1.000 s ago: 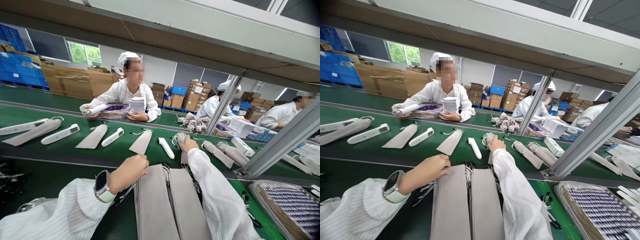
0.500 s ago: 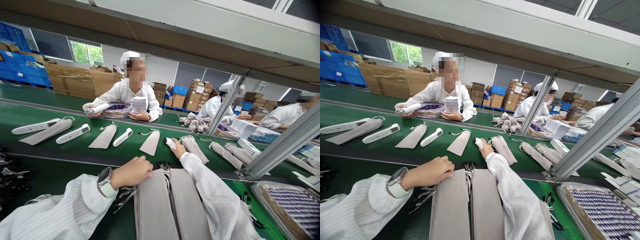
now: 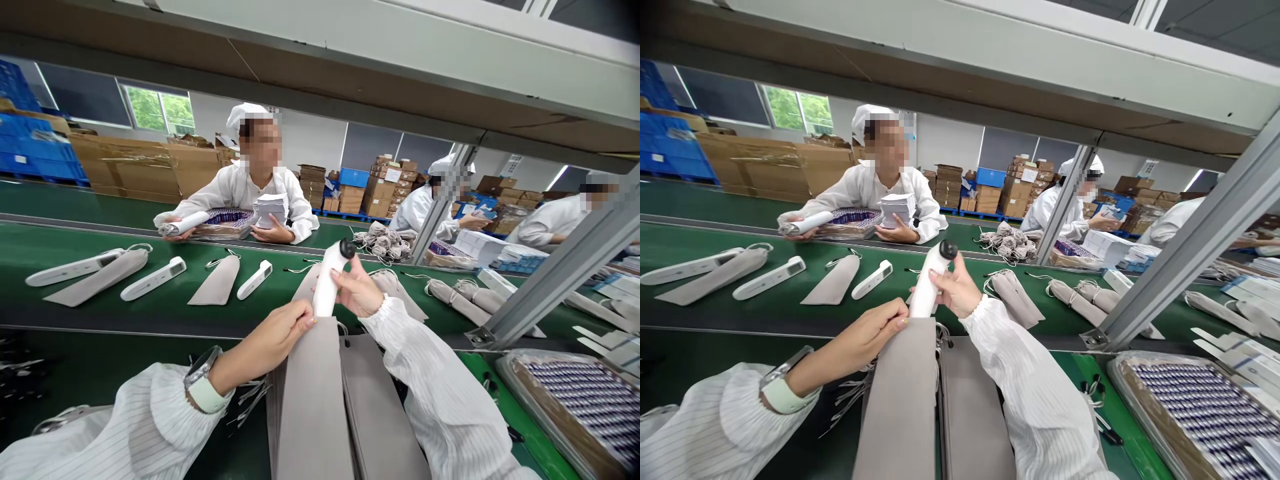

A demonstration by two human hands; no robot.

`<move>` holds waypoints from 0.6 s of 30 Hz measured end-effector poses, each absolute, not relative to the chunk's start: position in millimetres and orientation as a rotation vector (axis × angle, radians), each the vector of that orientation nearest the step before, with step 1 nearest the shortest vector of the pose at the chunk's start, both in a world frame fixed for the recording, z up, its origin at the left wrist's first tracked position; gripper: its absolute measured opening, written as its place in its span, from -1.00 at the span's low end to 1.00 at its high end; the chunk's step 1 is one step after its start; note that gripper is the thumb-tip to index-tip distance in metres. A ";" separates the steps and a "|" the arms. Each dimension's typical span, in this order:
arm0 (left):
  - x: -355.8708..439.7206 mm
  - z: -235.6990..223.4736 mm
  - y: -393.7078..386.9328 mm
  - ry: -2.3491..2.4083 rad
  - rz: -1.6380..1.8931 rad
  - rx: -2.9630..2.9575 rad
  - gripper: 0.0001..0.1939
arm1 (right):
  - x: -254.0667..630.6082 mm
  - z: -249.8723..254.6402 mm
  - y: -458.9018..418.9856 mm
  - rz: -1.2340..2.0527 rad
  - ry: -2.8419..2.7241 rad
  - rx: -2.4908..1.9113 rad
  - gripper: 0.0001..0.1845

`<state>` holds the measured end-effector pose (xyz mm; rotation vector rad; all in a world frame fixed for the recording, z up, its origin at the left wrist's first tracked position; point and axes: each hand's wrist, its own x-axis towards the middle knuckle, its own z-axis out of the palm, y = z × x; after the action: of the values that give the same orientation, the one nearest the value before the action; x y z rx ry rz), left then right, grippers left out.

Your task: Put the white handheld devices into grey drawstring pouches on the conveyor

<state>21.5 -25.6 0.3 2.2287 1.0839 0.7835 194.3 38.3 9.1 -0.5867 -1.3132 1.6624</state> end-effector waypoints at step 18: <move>7.5 36.4 -44.8 0.924 0.669 1.641 -0.67 | 226.3 -6.6 73.5 0.289 -1.597 -1.177 -0.55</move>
<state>7.5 -44.8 36.4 1.6407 0.9236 0.6689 226.3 73.5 -6.6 -1.1772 -1.5970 0.2888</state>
